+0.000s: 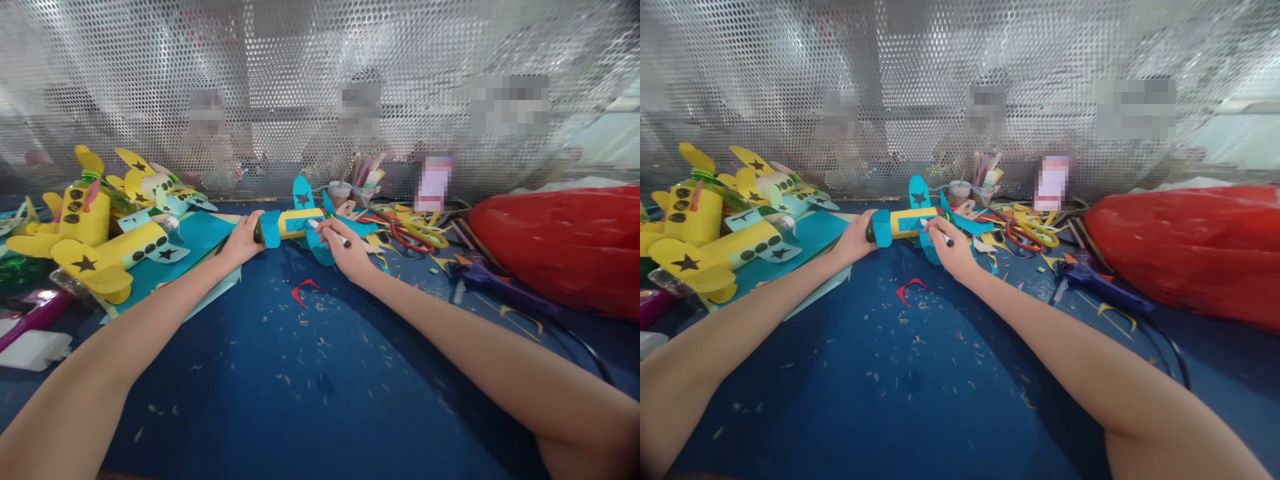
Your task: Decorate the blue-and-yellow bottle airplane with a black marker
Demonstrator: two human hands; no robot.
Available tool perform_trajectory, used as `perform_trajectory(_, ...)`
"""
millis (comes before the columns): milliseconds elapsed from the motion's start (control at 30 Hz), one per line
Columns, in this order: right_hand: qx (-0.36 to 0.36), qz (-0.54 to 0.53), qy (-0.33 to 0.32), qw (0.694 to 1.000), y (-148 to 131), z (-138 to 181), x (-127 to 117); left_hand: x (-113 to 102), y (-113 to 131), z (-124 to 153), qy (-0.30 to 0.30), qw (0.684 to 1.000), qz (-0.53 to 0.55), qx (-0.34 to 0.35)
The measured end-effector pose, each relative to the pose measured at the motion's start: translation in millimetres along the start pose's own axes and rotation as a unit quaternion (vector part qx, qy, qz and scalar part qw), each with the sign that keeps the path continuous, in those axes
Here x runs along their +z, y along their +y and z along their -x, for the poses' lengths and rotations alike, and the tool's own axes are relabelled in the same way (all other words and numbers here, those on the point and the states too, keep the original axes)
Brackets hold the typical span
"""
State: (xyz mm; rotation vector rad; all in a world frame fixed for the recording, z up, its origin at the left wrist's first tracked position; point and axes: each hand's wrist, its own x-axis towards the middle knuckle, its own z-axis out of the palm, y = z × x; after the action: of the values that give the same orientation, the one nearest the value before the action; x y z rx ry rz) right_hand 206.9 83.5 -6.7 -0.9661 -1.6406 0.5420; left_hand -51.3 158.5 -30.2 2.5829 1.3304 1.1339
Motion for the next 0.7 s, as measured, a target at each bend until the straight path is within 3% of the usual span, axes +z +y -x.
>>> perform_trajectory(700,0.034,0.005,-0.008,0.999,0.2,-0.7,1.2,-1.8,2.9,0.6,-0.007,1.0,-0.003,-0.014)
